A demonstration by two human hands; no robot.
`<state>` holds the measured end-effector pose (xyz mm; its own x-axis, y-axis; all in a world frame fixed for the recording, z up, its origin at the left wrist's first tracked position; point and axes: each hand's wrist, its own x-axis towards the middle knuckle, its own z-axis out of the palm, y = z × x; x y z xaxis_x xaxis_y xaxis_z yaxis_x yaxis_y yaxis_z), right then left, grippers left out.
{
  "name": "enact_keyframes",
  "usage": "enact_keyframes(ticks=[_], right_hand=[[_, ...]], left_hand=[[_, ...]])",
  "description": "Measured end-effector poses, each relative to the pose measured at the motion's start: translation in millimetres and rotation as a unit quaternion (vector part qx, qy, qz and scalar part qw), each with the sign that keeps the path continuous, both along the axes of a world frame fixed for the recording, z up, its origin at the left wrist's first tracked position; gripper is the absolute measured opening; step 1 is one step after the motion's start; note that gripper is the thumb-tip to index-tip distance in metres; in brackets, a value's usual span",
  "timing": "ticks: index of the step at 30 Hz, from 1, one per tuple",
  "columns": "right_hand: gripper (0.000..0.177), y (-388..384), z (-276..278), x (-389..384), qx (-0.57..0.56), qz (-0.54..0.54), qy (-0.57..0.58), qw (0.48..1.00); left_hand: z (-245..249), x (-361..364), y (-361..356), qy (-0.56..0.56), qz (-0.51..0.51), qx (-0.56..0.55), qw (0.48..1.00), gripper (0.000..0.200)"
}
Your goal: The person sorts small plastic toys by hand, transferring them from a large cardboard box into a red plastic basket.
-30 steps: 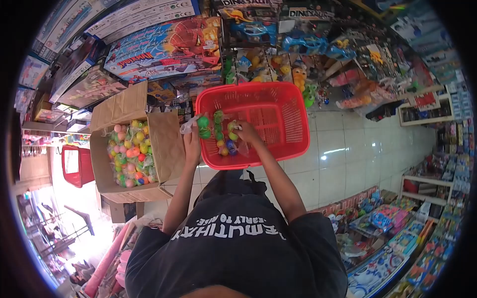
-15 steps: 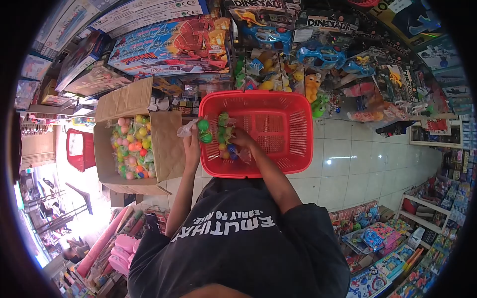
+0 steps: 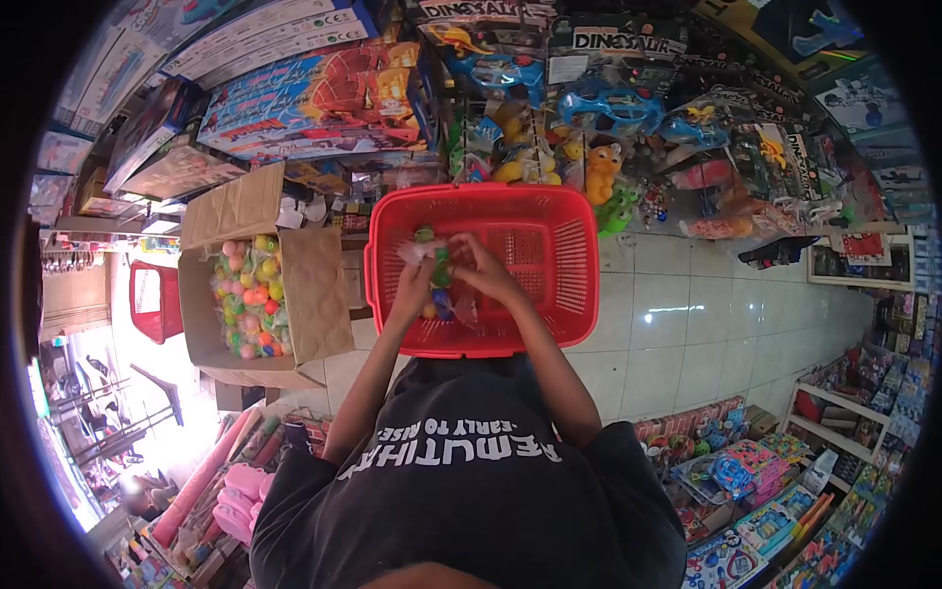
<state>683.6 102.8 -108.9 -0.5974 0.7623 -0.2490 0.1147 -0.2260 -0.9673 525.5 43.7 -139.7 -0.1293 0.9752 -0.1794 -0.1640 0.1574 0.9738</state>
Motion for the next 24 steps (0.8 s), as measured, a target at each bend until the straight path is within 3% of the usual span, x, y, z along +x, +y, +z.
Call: enact_keyframes(ticks=[1, 3, 4, 6, 8, 9, 11, 13, 15, 17, 19, 20, 22, 24], right_hand=[[0.043, -2.8, -1.9, 2.3, 0.004, -0.003, -0.001, 1.0], [0.047, -7.9, -15.7, 6.6, 0.055, -0.003, -0.006, 0.998], [0.047, -7.4, -30.6, 8.7, 0.056, -0.003, -0.005, 0.998], [0.049, -8.8, -47.6, 10.2, 0.149, -0.055, -0.037, 0.987], [0.046, -6.6, -49.7, 16.1, 0.146, -0.077, -0.082, 0.983], [0.044, -5.4, -48.2, 18.7, 0.142, -0.101, -0.128, 0.976], [0.039, 4.4, -61.8, 24.6, 0.102, -0.123, -0.105, 0.982], [0.035, 15.0, -63.4, 24.2, 0.06, -0.144, -0.084, 0.984], [0.034, 27.7, -62.5, 24.1, -0.035, -0.178, -0.114, 0.977], [0.034, 39.7, -104.2, 20.7, 0.002, -0.169, -0.131, 0.977], [0.035, 42.7, -133.4, 12.8, 0.04, -0.16, -0.144, 0.976], [0.034, 42.6, -141.5, 5.0, 0.057, -0.152, -0.14, 0.977], [0.034, 43.7, -147.4, -8.7, 0.075, -0.142, -0.137, 0.977], [0.028, 46.5, -152.8, -23.7, 0.163, -0.083, -0.238, 0.954]], left_hand=[[-2.9, 3.4, 3.0, -0.001, -0.003, 0.004, 1.0, 0.033], [-6.6, 9.5, 5.5, 0.223, -0.088, 0.071, 0.968, 0.04], [-2.9, 13.7, 5.8, 0.257, -0.111, 0.049, 0.959, 0.047], [11.6, 20.5, 3.0, 0.226, -0.128, 0.015, 0.965, 0.047], [9.0, 20.0, 4.6, 0.195, -0.143, -0.017, 0.97, 0.049], [-10.5, 16.8, 6.0, 0.165, -0.134, 0.022, 0.977, 0.044], [-16.7, 7.8, 10.4, 0.136, -0.124, 0.058, 0.981, 0.039], [-4.1, -1.9, 15.5, 0.257, -0.099, 0.007, 0.961, 0.038], [-27.5, -13.3, 17.8, 0.279, -0.142, 0.0, 0.95, 0.036], [-41.9, -14.4, 20.8, 0.299, -0.184, -0.006, 0.936, 0.035], [-51.9, -12.5, 25.4, 0.425, -0.334, -0.131, 0.831, 0.041], [-63.6, -13.7, 24.3, 0.425, -0.332, -0.13, 0.832, 0.041], [-98.8, -16.3, 18.8, 0.533, -0.256, 0.022, 0.806, 0.052], [-95.6, -14.8, 20.9, 0.513, -0.209, -0.024, 0.832, 0.054]])
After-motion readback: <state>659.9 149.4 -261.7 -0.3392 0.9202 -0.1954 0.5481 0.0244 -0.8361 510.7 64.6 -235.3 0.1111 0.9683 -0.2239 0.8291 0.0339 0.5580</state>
